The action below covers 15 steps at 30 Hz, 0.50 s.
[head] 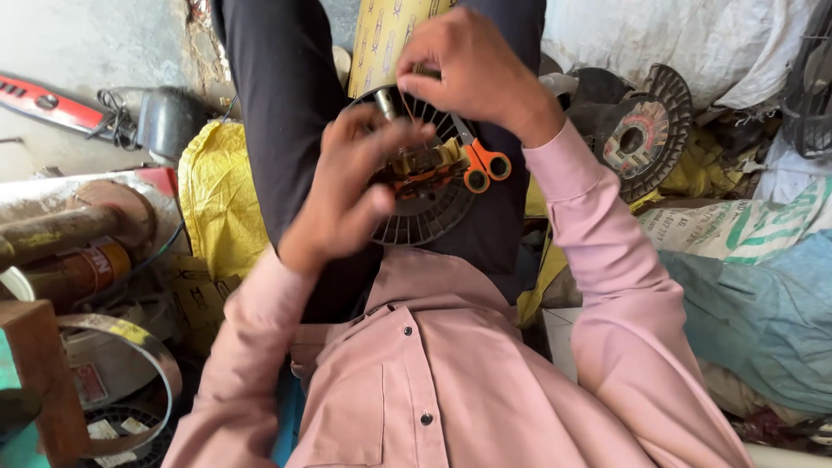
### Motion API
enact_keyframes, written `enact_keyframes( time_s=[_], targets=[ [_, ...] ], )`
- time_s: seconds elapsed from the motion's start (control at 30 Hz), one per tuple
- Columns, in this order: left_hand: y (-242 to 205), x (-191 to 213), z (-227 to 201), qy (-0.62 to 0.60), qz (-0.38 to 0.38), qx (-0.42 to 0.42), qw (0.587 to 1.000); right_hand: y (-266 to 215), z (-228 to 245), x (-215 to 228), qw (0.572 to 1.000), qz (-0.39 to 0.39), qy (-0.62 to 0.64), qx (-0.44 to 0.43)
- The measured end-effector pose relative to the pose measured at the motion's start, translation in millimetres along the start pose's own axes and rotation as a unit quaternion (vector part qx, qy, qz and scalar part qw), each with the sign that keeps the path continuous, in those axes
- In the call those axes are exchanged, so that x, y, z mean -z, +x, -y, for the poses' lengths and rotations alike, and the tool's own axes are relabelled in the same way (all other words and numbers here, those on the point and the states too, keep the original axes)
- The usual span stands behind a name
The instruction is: Manually repairing or rewinding an electrical fan motor stator using wires and hand tools.
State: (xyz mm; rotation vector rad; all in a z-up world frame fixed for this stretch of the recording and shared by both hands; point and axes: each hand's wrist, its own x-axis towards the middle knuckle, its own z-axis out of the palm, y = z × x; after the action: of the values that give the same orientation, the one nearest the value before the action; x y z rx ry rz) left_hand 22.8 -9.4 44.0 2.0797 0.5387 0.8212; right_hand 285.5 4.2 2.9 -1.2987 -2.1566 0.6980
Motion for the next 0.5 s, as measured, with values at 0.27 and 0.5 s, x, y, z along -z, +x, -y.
enact_keyframes(
  time_s=[0.27, 0.5],
  targets=[
    [-22.6, -9.9, 34.8, -0.293, 0.004, 0.139, 0.946, -0.8, 116.0, 24.6, 0.998, 0.031, -0.035, -0.042],
    [-31.7, -14.3, 25.4, -0.233, -0.124, 0.257, 0.930, -47.6, 173.0, 9.8, 0.985, 0.034, -0.129, -0.106]
  ],
)
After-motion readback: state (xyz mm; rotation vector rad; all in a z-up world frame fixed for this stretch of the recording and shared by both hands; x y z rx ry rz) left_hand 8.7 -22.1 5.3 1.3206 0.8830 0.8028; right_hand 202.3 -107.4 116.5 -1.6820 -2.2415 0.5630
